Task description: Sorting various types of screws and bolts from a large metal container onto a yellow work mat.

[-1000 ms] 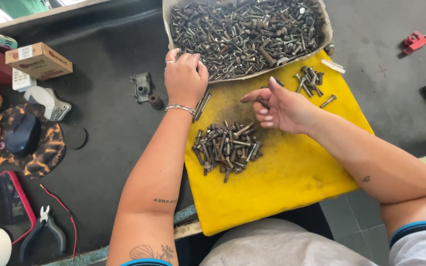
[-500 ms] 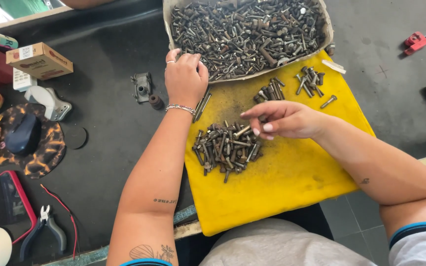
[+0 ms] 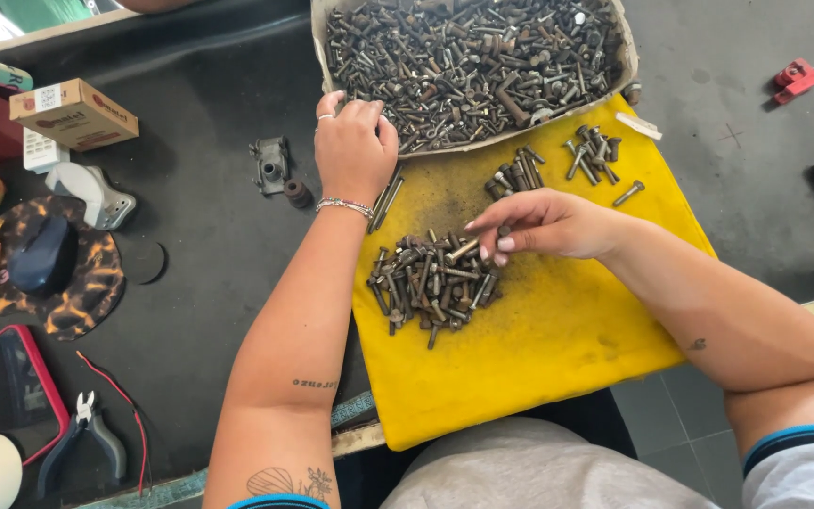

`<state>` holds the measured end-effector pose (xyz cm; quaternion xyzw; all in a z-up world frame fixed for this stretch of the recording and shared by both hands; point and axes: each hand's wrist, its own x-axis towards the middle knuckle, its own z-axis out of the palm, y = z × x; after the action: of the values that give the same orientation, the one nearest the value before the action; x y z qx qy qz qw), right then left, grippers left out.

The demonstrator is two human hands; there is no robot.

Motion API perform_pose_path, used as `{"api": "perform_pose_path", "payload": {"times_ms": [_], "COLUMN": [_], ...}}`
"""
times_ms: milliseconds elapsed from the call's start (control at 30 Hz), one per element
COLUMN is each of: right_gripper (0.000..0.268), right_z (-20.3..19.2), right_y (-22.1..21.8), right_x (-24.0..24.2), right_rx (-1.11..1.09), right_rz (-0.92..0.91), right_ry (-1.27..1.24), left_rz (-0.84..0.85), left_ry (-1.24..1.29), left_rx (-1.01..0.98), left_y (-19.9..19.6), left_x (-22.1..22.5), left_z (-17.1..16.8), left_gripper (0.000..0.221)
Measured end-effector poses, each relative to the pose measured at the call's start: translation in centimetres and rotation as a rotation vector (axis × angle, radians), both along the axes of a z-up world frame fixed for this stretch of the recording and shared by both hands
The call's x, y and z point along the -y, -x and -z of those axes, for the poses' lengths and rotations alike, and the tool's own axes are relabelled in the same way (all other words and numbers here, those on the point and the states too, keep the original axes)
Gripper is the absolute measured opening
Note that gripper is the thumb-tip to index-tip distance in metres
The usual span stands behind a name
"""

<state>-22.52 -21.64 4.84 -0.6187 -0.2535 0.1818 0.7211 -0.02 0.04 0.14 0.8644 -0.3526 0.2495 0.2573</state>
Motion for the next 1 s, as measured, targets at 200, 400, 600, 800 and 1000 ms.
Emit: {"api": "perform_pose_path", "payload": {"times_ms": [200,400,600,800,1000], "right_gripper": [0.039,0.034,0.029,0.029,0.027], "right_z": [-1.6,-2.6,-2.1,-2.1,-1.2], "right_y": [-0.6,-0.2,0.1,-0.3,-0.9], "right_x": [-1.3,-3.1,-3.5,-2.8,-2.6], "right_rx": [0.032,0.338,0.555,0.501,0.425], "right_rz": [0.23,0.218,0.222,0.229,0.28], "right_ry": [0.395,0.766,0.63,0.652,0.462], "left_rz": [0.009,0.045,0.032,0.024,0.038], "left_ry": [0.003,0.0,-0.002,0.011,0.075], "left_rx": [-0.002,0.029,0.034,0.029,0.204], "left_y": [0.0,0.0,-0.2,-0.2,-1.9], "left_x": [0.0,-0.1,0.0,0.0,0.2], "left_z": [-0.1,-0.1,0.1,0.3,3.0], "left_gripper": [0.032,0.033,0.032,0.032,0.028]}}
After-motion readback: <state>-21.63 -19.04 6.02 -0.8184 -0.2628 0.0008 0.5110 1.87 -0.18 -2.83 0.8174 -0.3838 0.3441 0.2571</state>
